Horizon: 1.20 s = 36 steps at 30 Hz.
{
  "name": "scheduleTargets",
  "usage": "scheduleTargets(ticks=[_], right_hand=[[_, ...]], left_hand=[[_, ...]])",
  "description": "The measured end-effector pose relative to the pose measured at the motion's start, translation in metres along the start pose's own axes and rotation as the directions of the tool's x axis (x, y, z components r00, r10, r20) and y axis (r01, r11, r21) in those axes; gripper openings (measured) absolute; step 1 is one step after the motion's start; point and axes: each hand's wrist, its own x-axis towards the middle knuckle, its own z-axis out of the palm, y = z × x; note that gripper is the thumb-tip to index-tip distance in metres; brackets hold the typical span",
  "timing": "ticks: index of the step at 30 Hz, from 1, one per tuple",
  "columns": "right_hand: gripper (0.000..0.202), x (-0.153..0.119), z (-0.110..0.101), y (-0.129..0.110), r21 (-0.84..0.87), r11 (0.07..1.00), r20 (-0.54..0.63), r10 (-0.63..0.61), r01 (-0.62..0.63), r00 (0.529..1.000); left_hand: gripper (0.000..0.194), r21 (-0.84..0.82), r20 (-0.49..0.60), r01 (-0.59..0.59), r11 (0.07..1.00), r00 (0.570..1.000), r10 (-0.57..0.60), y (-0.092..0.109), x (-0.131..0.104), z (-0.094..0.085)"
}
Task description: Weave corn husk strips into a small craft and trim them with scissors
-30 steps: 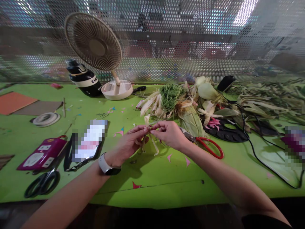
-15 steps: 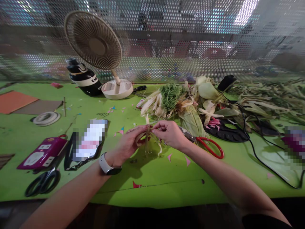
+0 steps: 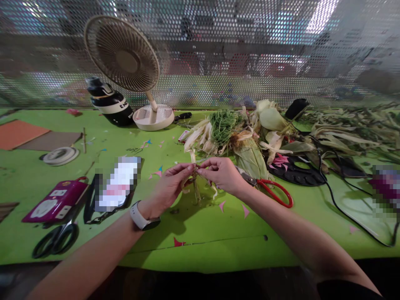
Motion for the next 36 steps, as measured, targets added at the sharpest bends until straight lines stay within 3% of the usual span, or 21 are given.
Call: scheduleTargets(ticks=[11,25,36], right_hand=[[0.03,0.0004,-0.0007,0.0022,-0.003,0.999,0.011,-0.046,0.046,0.999],[0.028,-0.0006,0.0004,0.0024,-0.064,0.993,-0.009,-0.095,0.095,0.995],[0.025,-0.004,-0.0028,-0.0044,-0.125,0.99,0.083,-0.06,0.07,0.995]], left_hand=[[0.026,0.007,-0.045,0.001,1.0,0.999,-0.001,0.001,-0.0022,0.002],[0.026,0.015,-0.015,0.007,1.0,1.0,-0.006,0.0003,-0.0016,-0.0011],[0.025,0.253,0.077,-0.079,0.964,0.995,0.061,0.0028,-0.0006,-0.0045]])
